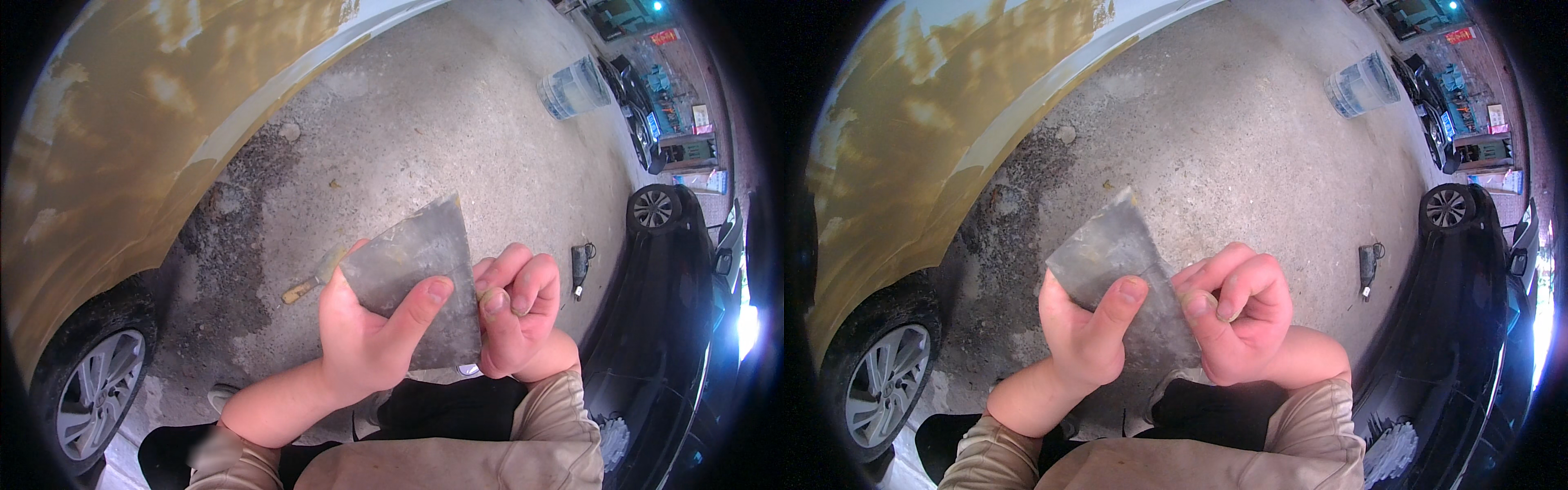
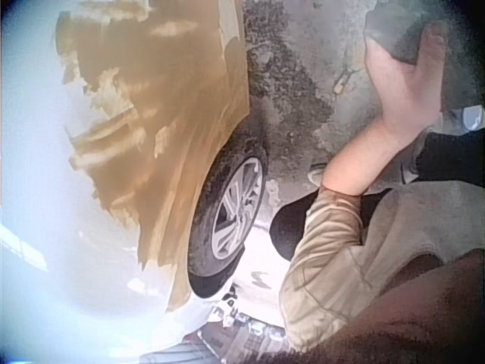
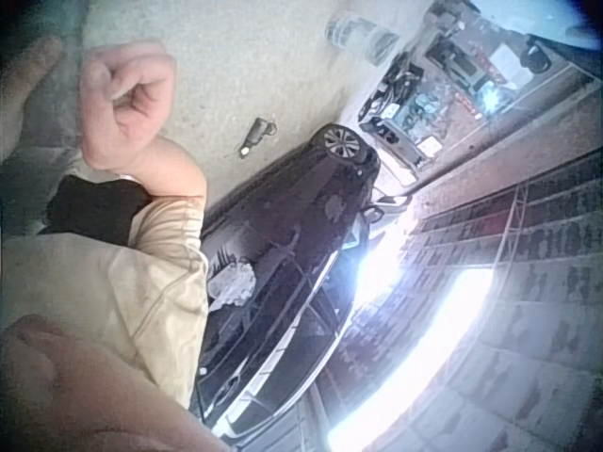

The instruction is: The person uses a putty knife to apply a brown body filler onto the side panel of a white car. They scoop filler from a can and spread it over a damaged area, smoothing the surface with the tool.

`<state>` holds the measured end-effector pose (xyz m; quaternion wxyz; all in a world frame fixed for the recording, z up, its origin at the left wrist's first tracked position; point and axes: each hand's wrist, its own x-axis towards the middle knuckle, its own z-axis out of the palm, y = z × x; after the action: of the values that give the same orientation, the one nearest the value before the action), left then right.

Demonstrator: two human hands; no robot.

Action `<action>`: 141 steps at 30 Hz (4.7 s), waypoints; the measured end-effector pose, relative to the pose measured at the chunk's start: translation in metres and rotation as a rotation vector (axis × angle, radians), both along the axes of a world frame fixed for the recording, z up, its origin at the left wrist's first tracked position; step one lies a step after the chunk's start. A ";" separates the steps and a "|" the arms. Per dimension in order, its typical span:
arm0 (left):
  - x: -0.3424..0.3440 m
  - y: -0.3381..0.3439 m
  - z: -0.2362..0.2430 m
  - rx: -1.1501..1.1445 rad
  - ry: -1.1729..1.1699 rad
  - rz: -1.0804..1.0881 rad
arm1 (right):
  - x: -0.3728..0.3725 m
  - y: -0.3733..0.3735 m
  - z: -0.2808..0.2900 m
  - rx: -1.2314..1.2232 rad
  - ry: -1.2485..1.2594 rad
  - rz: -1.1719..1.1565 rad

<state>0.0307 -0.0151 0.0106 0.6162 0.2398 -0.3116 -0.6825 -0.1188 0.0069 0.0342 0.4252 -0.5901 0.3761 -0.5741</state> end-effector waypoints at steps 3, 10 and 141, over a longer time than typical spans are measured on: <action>0.000 0.000 0.000 -0.011 -0.020 0.018 | 0.000 -0.002 -0.001 -0.005 -0.010 0.012; 0.001 -0.001 -0.003 -0.027 -0.045 0.028 | 0.000 -0.003 -0.001 0.002 0.005 0.028; 0.006 -0.002 -0.014 -0.116 -0.226 0.079 | -0.010 -0.011 0.011 -0.222 0.523 0.042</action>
<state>0.0364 -0.0175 -0.0035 0.6163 0.2911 -0.4083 -0.6072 -0.1287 -0.0042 0.0450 0.2584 -0.7688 0.3955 -0.4309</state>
